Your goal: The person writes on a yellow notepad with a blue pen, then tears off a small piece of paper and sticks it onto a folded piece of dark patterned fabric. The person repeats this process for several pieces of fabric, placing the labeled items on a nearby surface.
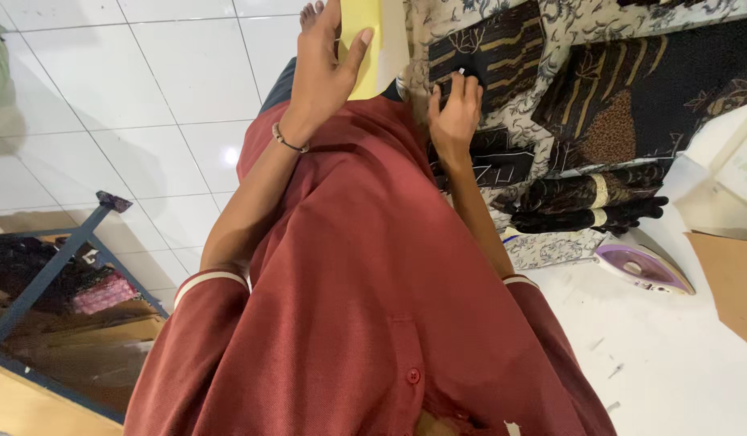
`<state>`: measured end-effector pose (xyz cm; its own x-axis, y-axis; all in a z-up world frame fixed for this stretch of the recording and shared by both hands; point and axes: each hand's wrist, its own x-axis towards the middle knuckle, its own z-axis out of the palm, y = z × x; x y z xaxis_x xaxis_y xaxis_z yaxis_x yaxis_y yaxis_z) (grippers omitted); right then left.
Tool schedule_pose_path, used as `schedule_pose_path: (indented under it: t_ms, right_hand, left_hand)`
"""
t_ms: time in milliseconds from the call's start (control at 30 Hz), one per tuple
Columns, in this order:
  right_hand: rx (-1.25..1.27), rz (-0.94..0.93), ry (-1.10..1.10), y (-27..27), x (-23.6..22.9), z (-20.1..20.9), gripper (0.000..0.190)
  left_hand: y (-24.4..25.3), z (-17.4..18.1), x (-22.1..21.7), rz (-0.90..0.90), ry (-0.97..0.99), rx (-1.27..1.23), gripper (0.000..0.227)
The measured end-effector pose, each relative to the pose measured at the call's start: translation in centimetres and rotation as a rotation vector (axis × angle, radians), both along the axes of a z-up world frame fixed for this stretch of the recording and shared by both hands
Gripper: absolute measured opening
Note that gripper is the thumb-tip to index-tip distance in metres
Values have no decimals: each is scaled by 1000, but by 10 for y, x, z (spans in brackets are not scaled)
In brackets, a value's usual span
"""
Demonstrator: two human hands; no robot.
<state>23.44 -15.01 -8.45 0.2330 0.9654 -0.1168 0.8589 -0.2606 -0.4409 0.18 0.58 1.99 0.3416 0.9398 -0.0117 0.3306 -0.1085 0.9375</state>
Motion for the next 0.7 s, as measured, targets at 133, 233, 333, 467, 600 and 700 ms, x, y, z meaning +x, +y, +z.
schedule_pose_path:
  t_ms: [133, 233, 333, 467, 600, 700]
  right_hand:
    - [-67, 38, -88, 8, 2, -9, 24]
    - [-107, 88, -168, 7, 3, -24, 19]
    - [-84, 133, -215, 6, 8, -34, 18]
    - [-39, 108, -127, 8, 20, -37, 11]
    - [-104, -4, 34, 4, 51, -39, 8]
    - [-90, -151, 308, -1, 93, -47, 6]
  left_hand:
    - [-1, -7, -2, 3, 39, -31, 21]
    - [-3, -13, -4, 32, -12, -177, 21]
    - [-2, -16, -5, 28, 19, -15, 21]
    - [-1, -16, -6, 27, 60, 144, 20]
    - [-1, -16, -10, 54, 4, -42, 20]
    - [1, -16, -8, 67, -77, -133, 21]
